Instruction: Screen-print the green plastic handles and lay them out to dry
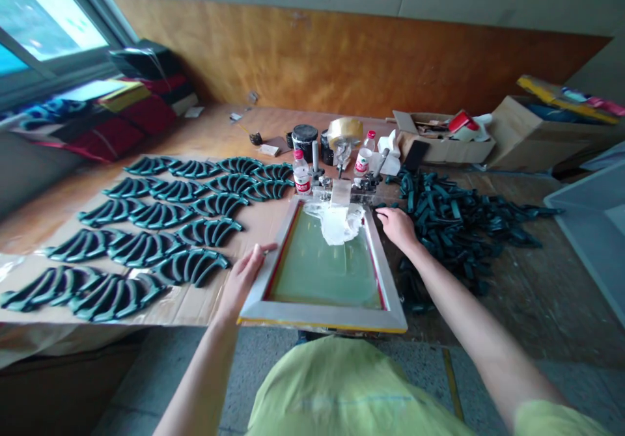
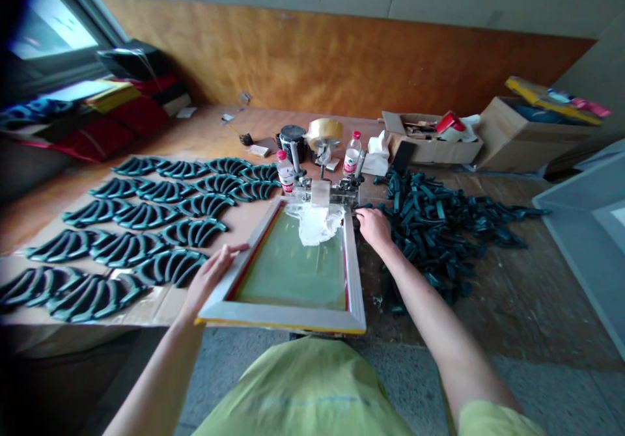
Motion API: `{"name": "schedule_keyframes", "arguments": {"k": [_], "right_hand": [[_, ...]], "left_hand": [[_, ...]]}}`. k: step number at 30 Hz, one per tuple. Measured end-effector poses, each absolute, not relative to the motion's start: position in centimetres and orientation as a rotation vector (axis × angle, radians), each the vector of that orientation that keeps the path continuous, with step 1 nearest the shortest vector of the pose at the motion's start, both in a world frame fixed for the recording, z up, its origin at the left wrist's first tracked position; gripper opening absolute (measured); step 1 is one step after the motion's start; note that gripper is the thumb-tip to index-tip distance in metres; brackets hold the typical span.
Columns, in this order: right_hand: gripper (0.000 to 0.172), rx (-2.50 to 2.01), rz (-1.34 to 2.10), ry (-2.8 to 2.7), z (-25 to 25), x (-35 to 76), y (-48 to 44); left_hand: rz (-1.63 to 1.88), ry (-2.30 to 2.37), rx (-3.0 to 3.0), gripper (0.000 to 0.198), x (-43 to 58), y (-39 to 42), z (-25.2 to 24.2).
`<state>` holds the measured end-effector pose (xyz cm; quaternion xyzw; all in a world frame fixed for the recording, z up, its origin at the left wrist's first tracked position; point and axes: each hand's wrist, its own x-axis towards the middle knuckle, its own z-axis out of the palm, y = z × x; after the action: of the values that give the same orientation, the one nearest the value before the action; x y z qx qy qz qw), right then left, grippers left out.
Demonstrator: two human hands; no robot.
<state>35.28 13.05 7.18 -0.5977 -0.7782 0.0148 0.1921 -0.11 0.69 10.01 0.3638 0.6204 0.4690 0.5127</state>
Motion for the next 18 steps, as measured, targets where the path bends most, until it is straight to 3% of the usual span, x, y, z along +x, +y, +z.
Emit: {"name": "schedule_keyframes", "arguments": {"k": [4, 6, 10, 18], "right_hand": [[0.054, -1.461, 0.066, -2.254, 8.6, 31.8, 16.5], [0.050, -1.454, 0.093, -2.393, 8.7, 29.3, 17.5], [0.018, -1.588, 0.152, -2.637, 7.9, 27.2, 16.9], [0.028, -1.137, 0.258, -2.884, 7.3, 30.3, 10.7]], "left_hand": [[1.000, 1.534, 0.769, 0.086, 0.2, -1.1, 4.5], [0.972, 1.557, 0.752, 0.090, 0.4, -1.0, 2.7], [0.944, 1.549, 0.748, 0.088, 0.3, -0.5, 1.0], [0.933, 1.580, 0.791, 0.083, -0.1, -0.5, 0.1]]}}
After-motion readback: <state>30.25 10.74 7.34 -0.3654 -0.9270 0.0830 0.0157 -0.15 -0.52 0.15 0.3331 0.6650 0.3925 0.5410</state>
